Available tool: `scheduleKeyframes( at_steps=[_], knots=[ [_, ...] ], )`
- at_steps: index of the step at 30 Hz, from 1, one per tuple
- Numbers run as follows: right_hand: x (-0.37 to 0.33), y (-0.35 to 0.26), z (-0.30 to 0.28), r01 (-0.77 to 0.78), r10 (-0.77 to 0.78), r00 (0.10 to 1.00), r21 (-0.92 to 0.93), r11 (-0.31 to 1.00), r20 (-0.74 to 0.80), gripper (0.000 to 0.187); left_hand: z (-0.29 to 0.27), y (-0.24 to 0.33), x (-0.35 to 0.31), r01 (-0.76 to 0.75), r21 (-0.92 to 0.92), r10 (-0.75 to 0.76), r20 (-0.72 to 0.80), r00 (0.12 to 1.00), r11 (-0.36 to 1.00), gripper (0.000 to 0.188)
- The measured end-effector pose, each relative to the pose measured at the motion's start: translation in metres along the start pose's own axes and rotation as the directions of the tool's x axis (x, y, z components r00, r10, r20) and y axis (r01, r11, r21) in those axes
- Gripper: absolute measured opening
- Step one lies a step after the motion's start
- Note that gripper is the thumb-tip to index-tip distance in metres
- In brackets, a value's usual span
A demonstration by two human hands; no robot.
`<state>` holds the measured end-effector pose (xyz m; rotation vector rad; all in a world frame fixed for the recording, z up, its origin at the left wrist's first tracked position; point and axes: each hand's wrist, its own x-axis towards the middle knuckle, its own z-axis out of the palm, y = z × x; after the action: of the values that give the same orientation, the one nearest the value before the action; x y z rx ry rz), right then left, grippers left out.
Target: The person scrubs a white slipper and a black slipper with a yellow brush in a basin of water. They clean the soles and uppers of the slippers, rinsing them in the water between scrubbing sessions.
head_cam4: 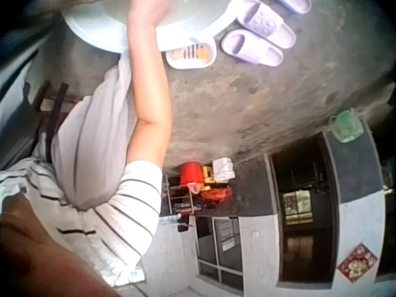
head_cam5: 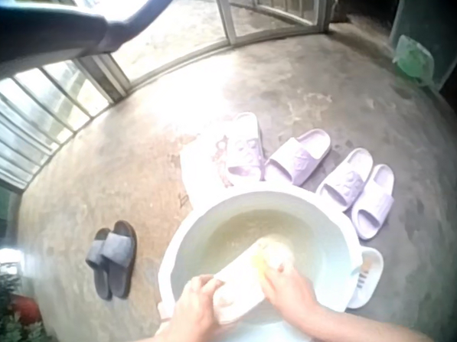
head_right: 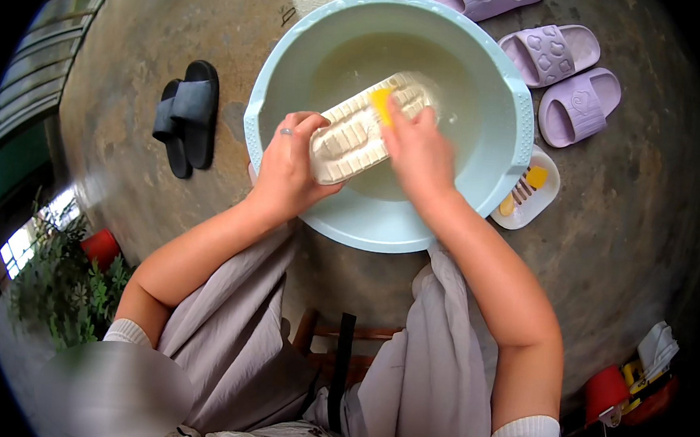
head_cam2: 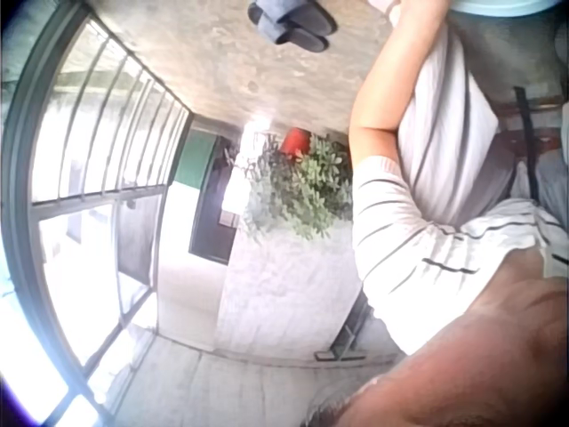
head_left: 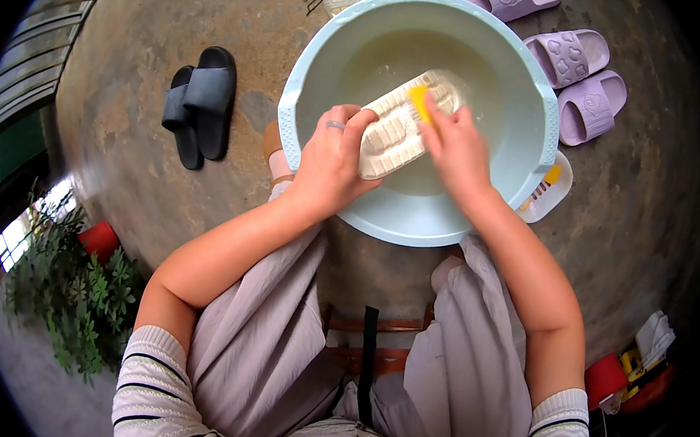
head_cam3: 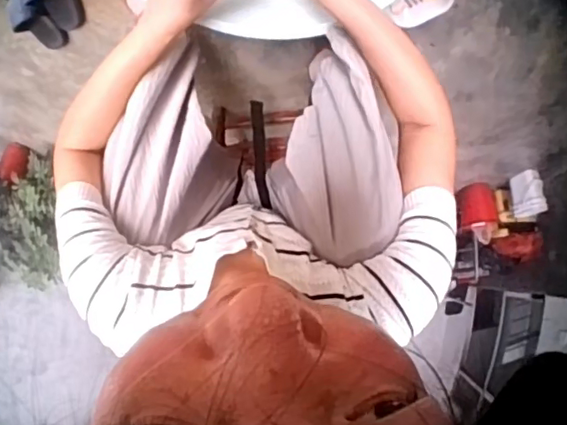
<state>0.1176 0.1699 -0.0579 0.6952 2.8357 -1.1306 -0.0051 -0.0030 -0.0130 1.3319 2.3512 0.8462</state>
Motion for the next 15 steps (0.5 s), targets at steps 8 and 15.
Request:
scheduleKeyframes(
  at_steps=[8, 15],
  knots=[
    [0.026, 0.015, 0.009, 0.074, -0.066, 0.993, 0.078, 0.994, -0.098, 0.048, -0.007, 0.009, 0.005, 0.019, 0.058, -0.023, 0.069, 0.997, 0.998, 0.069],
    [0.027, 0.034, 0.009, -0.059, 0.055, 0.998, -0.082, 0.995, -0.041, 0.051, -0.014, 0.003, 0.003, 0.008, 0.092, -0.017, 0.102, 0.995, 0.996, 0.059]
  ],
)
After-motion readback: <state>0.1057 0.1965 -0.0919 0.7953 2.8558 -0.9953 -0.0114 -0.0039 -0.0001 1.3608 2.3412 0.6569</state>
